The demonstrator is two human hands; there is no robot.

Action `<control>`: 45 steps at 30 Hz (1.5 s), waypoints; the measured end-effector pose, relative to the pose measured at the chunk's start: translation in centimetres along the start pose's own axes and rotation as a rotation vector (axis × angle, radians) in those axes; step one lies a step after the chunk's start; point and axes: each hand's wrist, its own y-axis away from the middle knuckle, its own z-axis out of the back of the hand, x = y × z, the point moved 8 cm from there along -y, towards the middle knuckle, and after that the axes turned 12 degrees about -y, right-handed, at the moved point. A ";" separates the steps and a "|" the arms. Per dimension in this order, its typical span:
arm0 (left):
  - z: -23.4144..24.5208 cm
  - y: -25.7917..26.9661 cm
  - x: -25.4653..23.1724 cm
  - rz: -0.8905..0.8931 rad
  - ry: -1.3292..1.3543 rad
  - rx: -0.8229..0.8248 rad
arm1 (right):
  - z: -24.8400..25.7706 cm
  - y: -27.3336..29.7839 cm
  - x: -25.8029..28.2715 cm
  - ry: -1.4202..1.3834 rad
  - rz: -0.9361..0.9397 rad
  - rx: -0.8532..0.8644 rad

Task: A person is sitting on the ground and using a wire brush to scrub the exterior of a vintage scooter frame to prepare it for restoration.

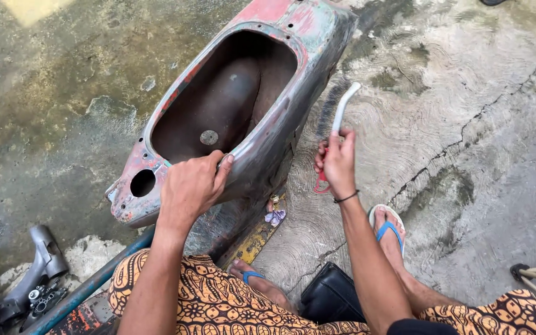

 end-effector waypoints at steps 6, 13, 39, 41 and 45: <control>-0.3 0.1 0.7 -0.087 0.021 -0.119 | -4.3 1.8 0.4 0.278 0.201 0.157; 0.8 2.9 2.8 -0.047 -0.075 -0.172 | -8.4 6.6 -3.5 0.457 0.362 0.146; 0.5 3.3 1.9 -0.048 -0.095 -0.130 | -10.7 15.2 -2.3 0.758 0.299 0.216; -0.2 3.1 2.5 -0.038 -0.119 -0.115 | -11.6 16.4 -3.2 0.850 0.335 0.254; -0.1 3.3 2.3 -0.024 -0.109 -0.109 | -10.8 12.9 -2.0 0.909 0.422 0.196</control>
